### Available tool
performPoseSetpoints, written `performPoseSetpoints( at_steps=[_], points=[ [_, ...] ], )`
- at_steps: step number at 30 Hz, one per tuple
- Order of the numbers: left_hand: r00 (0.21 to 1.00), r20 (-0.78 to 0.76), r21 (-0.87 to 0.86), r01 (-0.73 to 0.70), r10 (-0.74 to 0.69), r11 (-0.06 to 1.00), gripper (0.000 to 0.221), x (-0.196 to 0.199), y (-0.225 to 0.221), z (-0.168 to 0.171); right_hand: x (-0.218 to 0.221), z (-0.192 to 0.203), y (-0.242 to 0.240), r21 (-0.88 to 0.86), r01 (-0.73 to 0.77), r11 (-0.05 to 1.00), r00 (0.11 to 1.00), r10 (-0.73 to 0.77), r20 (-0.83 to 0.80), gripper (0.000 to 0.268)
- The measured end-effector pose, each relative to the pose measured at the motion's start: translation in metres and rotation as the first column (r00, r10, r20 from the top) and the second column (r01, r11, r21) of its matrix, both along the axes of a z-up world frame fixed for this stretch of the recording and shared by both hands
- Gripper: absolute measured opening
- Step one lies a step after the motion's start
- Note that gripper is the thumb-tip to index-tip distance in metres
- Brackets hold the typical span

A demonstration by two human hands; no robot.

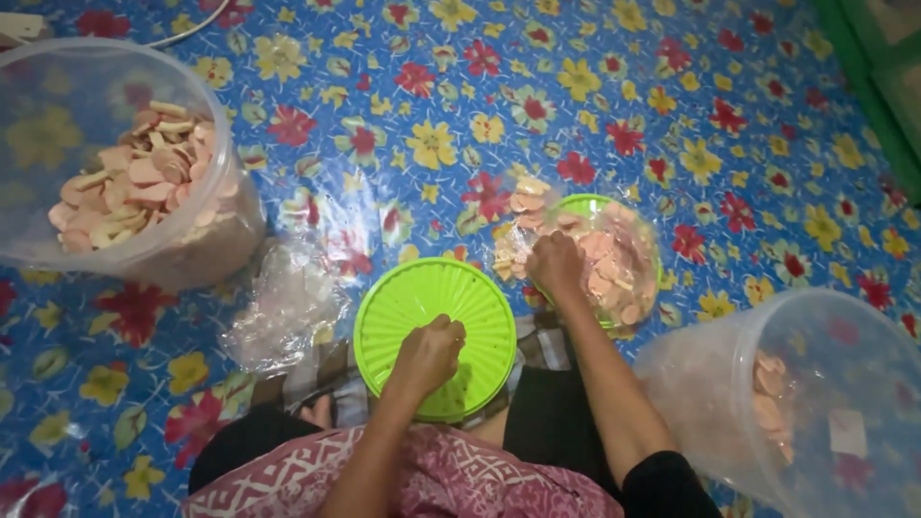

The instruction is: Sorting and separating thin crackers that are stuck together, then transferring them into a large plastic storage container.

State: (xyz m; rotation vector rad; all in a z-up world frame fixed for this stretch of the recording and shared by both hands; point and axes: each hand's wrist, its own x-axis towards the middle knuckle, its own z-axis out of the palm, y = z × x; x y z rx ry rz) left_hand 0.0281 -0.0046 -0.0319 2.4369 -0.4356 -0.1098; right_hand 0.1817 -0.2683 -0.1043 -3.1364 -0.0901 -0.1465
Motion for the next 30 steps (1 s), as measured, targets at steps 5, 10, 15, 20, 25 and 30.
performPoseSetpoints(
  at_steps=[5,10,15,20,25,30],
  points=[
    [1.0,0.0,-0.025,-0.008,0.008,1.0,0.007,-0.002,0.003,0.004,0.009,-0.015,-0.005,0.002,0.092,0.996,0.981,-0.09,-0.174,0.02],
    [0.998,0.053,-0.059,-0.035,0.038,0.998,0.004,-0.003,0.005,0.016,-0.028,0.046,0.015,0.396,0.221,0.891,0.943,-0.092,-0.32,0.017],
    [0.966,0.231,-0.231,-0.063,0.118,0.971,0.019,-0.006,0.009,0.047,-0.097,0.098,0.04,0.81,0.054,0.583,0.994,0.049,-0.102,0.012],
    [0.988,0.088,-0.326,-0.091,0.126,0.941,0.052,-0.009,0.005,0.041,-0.161,0.11,0.061,0.846,0.033,0.532,0.987,0.115,-0.111,0.008],
    [0.999,-0.04,-0.347,-0.041,0.029,0.937,0.046,-0.017,0.003,0.031,-0.195,0.089,0.074,0.961,0.027,0.276,0.988,0.141,-0.069,0.004],
    [0.976,-0.214,-0.351,-0.108,0.033,0.93,0.013,-0.028,0.001,0.052,-0.203,0.064,0.069,0.987,0.005,0.161,0.988,0.153,-0.03,0.004]
  ],
)
